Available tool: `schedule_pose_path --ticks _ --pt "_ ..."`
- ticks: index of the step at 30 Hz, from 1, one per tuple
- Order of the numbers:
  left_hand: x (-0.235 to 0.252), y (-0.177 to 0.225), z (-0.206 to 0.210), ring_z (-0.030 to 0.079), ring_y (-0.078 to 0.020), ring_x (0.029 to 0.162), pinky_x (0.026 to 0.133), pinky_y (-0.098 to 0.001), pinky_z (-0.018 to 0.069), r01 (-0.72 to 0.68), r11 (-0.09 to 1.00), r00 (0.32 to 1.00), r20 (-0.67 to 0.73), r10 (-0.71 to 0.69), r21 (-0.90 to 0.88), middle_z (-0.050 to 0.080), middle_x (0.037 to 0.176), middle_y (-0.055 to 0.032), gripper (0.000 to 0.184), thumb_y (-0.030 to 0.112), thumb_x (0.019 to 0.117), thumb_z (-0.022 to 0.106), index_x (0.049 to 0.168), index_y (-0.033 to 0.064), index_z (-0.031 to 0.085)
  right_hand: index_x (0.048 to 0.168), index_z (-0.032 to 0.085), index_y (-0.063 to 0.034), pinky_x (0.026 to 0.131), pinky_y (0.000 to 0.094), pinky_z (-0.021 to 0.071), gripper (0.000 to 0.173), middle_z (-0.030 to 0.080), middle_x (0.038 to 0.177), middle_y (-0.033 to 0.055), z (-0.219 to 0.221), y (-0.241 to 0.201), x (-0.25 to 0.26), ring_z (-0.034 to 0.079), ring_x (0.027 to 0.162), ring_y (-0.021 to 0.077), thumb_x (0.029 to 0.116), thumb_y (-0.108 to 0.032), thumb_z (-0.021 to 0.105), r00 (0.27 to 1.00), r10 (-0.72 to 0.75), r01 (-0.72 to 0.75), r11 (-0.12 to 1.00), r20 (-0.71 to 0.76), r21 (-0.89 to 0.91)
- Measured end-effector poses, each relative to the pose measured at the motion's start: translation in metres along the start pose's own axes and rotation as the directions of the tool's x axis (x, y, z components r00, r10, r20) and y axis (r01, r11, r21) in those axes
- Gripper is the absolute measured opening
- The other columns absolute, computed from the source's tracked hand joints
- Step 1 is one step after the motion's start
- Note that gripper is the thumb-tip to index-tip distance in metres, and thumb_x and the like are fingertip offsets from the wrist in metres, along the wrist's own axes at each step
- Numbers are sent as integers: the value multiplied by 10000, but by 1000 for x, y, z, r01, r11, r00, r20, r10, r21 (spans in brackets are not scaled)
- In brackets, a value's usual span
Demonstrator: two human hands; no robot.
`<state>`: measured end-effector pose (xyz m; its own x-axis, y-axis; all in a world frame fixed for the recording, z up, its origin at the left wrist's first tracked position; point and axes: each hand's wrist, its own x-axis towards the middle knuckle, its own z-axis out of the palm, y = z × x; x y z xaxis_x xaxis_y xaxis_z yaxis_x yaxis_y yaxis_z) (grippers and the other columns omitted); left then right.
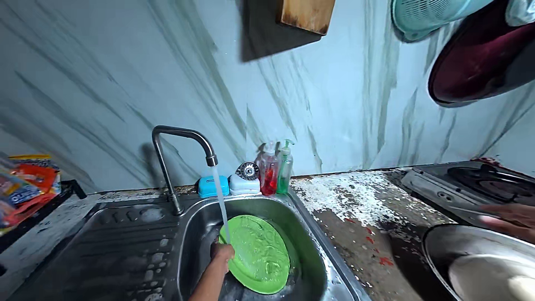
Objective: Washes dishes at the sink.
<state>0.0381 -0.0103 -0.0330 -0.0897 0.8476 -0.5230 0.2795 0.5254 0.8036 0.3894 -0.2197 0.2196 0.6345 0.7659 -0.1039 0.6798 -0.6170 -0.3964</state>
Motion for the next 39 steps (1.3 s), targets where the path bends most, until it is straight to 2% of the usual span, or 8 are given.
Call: schedule_pose_path --ticks 3,7,18,24,28,32,37,39 --pt "-2 -1 -5 461 -407 1372 1104 -531 406 -169 982 978 -105 178 88 448 1496 -293 694 -73 868 663 1516 -1 423 1432 556 20 1148 673 285 502 506 1450 342 19 5 59 443 1386 517 997 -197 684 954 -280 300 903 108 -307" --pt "-17 7 -6 507 -400 1356 1155 -491 372 -393 917 910 -116 398 66 547 1405 -320 412 123 1047 561 1391 -102 539 1468 564 -100 1205 672 168 565 391 1583 271 86 -84 59 250 1519 478 976 -336 710 839 -464 544 725 285 -422" --pt "-35 13 -41 349 -395 1467 1179 -584 282 -190 889 974 -193 118 -418 390 1559 -278 592 388 1127 293 1488 -64 422 1610 316 -63 1262 624 67 558 222 1696 165 286 -153 -2 163 1583 363 1117 -325 320 204 -772 874 421 601 244" --pt "-51 4 -50 343 -418 1469 1194 -570 261 -153 924 981 -170 98 -349 396 1538 -321 613 381 1130 282 1455 -115 440 1654 123 -84 1208 703 -68 771 -11 1713 219 305 -174 65 -50 1583 427 1079 -557 319 524 -694 843 506 494 -184" --pt "-49 8 -40 493 -431 1338 1106 -574 386 -111 917 986 -157 54 -384 526 1387 -352 722 434 1125 153 1346 -141 528 1634 216 -57 1244 663 5 651 101 1698 249 346 -207 24 34 1571 476 1088 -394 323 390 -853 871 464 346 164" --pt "-50 6 -48 385 -412 1446 1182 -559 293 -108 940 985 -162 57 -323 436 1504 -329 665 399 1132 175 1445 -122 446 1655 169 -124 1208 694 -90 654 19 1717 210 338 -226 33 -55 1583 425 1102 -429 341 670 -665 715 698 331 -44" --pt "-53 8 -47 473 -392 1333 1117 -531 356 -131 911 978 -203 53 -391 500 1414 -334 608 342 1143 210 1385 -140 490 1654 206 -171 1188 746 -59 633 73 1724 166 350 -234 5 13 1591 401 1096 -456 291 482 -810 820 551 333 153" --pt "-56 4 -50 396 -394 1433 1171 -547 305 -113 919 979 -201 38 -379 435 1507 -316 602 359 1139 239 1448 -116 441 1656 198 -190 1183 746 -90 665 79 1724 166 347 -236 20 -9 1590 403 1082 -494 340 633 -725 743 668 273 50"
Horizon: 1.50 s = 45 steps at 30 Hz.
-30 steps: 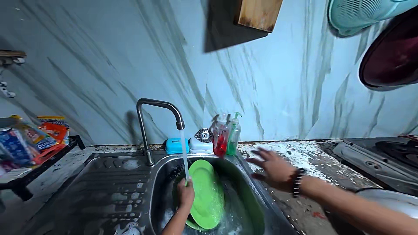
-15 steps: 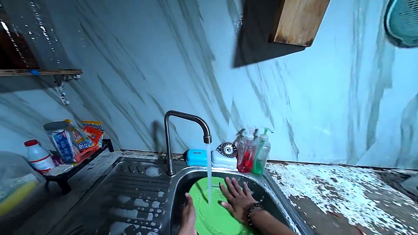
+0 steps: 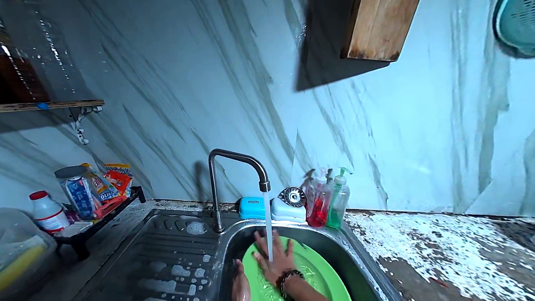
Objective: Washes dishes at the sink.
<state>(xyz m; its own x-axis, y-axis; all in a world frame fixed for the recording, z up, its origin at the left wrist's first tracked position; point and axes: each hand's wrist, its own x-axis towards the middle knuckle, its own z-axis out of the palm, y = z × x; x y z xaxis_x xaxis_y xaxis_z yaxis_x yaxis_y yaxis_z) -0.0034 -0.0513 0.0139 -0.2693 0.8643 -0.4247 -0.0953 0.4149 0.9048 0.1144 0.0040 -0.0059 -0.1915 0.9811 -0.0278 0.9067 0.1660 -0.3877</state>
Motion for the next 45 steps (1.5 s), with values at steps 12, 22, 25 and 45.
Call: schedule_pose_path --ticks 12,22,25,45 --pt "-4 4 5 464 -405 1365 1134 -543 357 -7 1000 1000 10 7 -28 502 1423 -338 585 332 1142 255 1358 -144 517 1651 141 -86 1210 701 -82 709 -3 1710 235 -11 -6 -8 -66 1576 449 1088 -448 375 999 21 -23 999 33 41" --pt "22 9 -12 400 -420 1425 1166 -564 309 -45 998 996 -75 48 40 447 1482 -339 620 379 1135 266 1410 -140 466 1641 199 -61 1200 718 -70 742 46 1716 206 -50 56 -22 -30 1582 436 1079 -504 393 937 -160 238 943 309 -232" --pt "14 7 14 400 -413 1423 1164 -554 314 -2 999 1000 -26 0 -49 418 1506 -339 596 346 1140 254 1463 -132 406 1623 198 -3 1241 656 -52 719 78 1714 202 -19 9 -14 12 1593 392 1086 -423 426 983 -89 88 996 161 14" --pt "45 -22 20 587 -413 1076 983 -553 439 -70 990 981 -173 91 126 631 1090 -358 589 383 1090 482 1009 -169 670 1639 191 -47 1241 659 137 859 44 1682 314 -75 108 -43 127 1554 500 985 -344 662 997 30 -29 999 66 -16"
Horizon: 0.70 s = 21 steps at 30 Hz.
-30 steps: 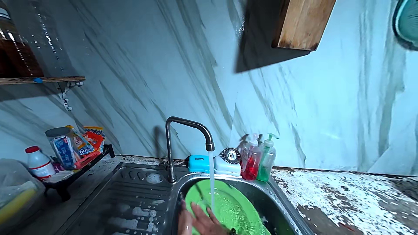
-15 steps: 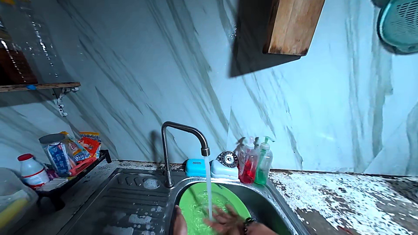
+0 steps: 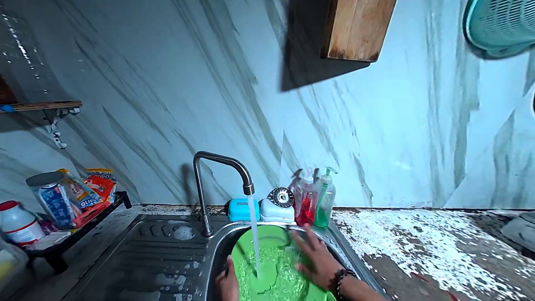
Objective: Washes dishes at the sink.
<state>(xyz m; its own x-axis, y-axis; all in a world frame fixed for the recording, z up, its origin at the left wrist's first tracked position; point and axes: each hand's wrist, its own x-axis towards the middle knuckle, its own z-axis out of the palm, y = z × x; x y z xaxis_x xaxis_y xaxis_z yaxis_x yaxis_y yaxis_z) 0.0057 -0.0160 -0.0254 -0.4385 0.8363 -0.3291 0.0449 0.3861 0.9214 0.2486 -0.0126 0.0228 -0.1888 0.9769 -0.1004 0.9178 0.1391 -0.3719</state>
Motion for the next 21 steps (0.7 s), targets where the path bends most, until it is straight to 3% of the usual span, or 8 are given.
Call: schedule_pose_path --ticks 3,5,8,10,12,15,17,21 --pt "-1 -2 22 617 -386 932 901 -543 467 -56 997 998 3 56 58 653 925 -314 554 343 1086 509 889 -144 684 1487 457 26 1108 478 439 521 568 1414 264 -30 -11 -2 583 1289 347 1015 -115 627 941 298 -161 813 -163 559" --pt "-2 -4 37 628 -410 995 936 -549 463 -93 992 996 25 91 88 662 994 -321 444 273 1065 566 984 -150 678 1329 587 51 975 393 504 315 664 1213 214 -49 -32 -10 652 1078 231 1021 -10 556 925 336 -103 671 -177 734" --pt "-16 17 48 489 -442 1335 1109 -574 396 70 997 944 325 -52 -44 512 1414 -332 590 296 1034 622 1435 -101 451 1408 560 18 1043 343 494 418 649 1330 175 -61 -70 -25 638 1193 179 1000 66 479 940 211 56 680 -269 731" --pt "-30 47 45 524 -400 1289 1028 -607 440 262 948 844 519 -134 -181 526 1428 -261 655 520 1073 421 1495 20 432 1463 514 17 1100 379 463 480 618 1395 190 -56 -96 -29 609 1276 222 989 66 455 945 119 119 744 -305 658" --pt "-38 76 35 599 -339 1070 831 -542 502 334 869 801 596 -58 -364 591 1268 -216 759 656 1049 152 1467 87 433 1496 472 36 1198 455 362 477 538 1492 226 -43 -115 -27 513 1408 307 1020 9 462 957 39 138 810 -287 571" --pt "-41 93 12 642 -165 843 719 -338 550 203 815 863 492 113 -543 636 1007 -112 573 487 1112 222 1325 40 510 1471 469 102 1273 556 153 465 448 1548 282 2 -138 -25 321 1516 430 1068 -128 457 962 -68 198 842 -265 501" --pt "-34 80 -1 611 -116 816 735 -282 535 129 841 857 485 173 -526 617 972 -80 400 287 1131 281 1269 7 531 1456 475 125 1277 556 131 489 444 1547 292 32 -150 -23 303 1519 447 1086 -183 389 948 -96 248 822 -304 513" --pt "-40 74 -12 682 -127 802 713 -308 575 356 715 832 553 51 -602 682 886 -49 468 381 1130 215 1148 88 579 1539 425 10 1278 510 162 509 368 1631 191 42 -146 15 283 1549 344 1109 -233 302 978 9 100 860 -210 501"
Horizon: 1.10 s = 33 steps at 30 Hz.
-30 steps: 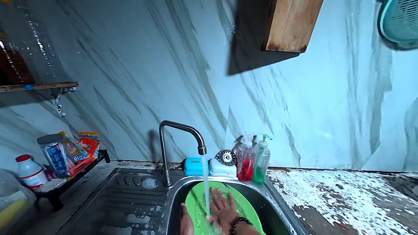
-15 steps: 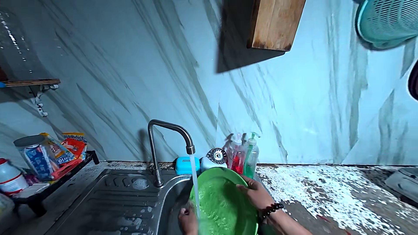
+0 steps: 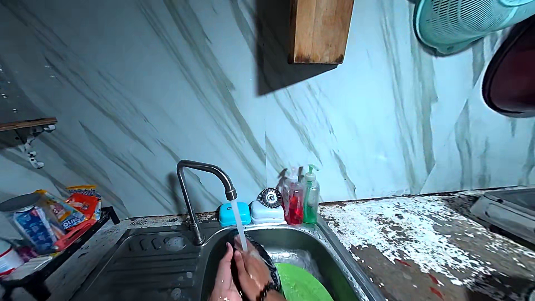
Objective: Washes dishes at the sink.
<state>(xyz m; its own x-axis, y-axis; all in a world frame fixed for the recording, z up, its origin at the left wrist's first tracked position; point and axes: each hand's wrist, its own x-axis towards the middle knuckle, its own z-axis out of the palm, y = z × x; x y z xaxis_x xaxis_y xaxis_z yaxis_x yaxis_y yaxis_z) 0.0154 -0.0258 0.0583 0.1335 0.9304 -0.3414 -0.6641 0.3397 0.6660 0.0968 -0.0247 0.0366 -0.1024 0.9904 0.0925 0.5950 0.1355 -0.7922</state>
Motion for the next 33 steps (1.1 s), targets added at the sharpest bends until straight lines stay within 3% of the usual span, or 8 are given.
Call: schedule_pose_path --ticks 3,6,10,15,20,24,27,33 --pt "-16 0 1 712 -154 894 785 -363 598 52 998 998 29 -53 31 718 977 -64 539 436 1122 156 1239 108 567 1592 346 -54 1241 605 150 506 342 1650 164 -29 -8 38 278 1546 347 1118 -230 332 960 236 -221 969 148 -109" --pt "-11 -7 -7 667 -194 1045 904 -418 553 -63 988 992 -101 78 144 675 1162 -129 580 454 1118 193 1358 48 530 1576 390 -69 1221 643 167 502 359 1639 177 -24 -20 38 261 1542 392 1112 -259 346 936 260 -195 945 239 -262" --pt "1 -14 -21 632 -216 930 859 -405 522 -165 897 896 -318 309 409 652 992 -186 597 422 1120 307 1125 -91 611 1631 279 -120 1254 622 60 532 249 1701 77 1 -23 10 129 1590 351 1123 -273 319 951 65 41 942 302 -332" --pt "-17 -18 -11 566 -344 1058 961 -498 451 -52 754 878 -330 346 654 597 1119 -330 619 392 1118 356 1116 -177 599 1605 358 -151 1218 648 148 535 310 1668 141 -29 -3 43 257 1545 374 1092 -291 414 939 306 -247 918 157 -309" --pt "-6 -19 -15 609 -231 975 901 -406 495 -168 818 868 -310 387 551 634 1034 -223 555 348 1133 313 1113 -120 611 1630 294 -143 1241 663 36 539 268 1695 83 -9 -26 16 135 1586 369 1120 -316 328 964 118 -22 928 238 -372" --pt "-16 -9 -13 565 -318 1148 1026 -468 436 -143 791 863 -316 394 595 588 1222 -322 543 323 1127 358 1194 -171 572 1615 326 -122 1230 650 129 538 298 1668 178 -44 10 50 249 1554 372 1123 -338 329 948 228 -181 960 220 -216" --pt "-10 -2 -23 564 -360 1181 1023 -518 442 -134 837 821 -413 393 530 578 1262 -331 597 379 1125 339 1233 -162 567 1625 215 -27 1289 522 87 568 208 1691 196 -67 63 46 168 1584 344 1138 -314 266 958 132 -129 991 255 -31" --pt "14 -19 -27 463 -422 1334 1076 -583 389 -79 955 769 -592 241 287 479 1433 -332 646 425 1130 273 1376 -132 488 1578 413 -99 1203 743 45 593 245 1658 275 -13 49 -37 155 1543 514 1068 -400 441 989 -137 147 953 56 -266"
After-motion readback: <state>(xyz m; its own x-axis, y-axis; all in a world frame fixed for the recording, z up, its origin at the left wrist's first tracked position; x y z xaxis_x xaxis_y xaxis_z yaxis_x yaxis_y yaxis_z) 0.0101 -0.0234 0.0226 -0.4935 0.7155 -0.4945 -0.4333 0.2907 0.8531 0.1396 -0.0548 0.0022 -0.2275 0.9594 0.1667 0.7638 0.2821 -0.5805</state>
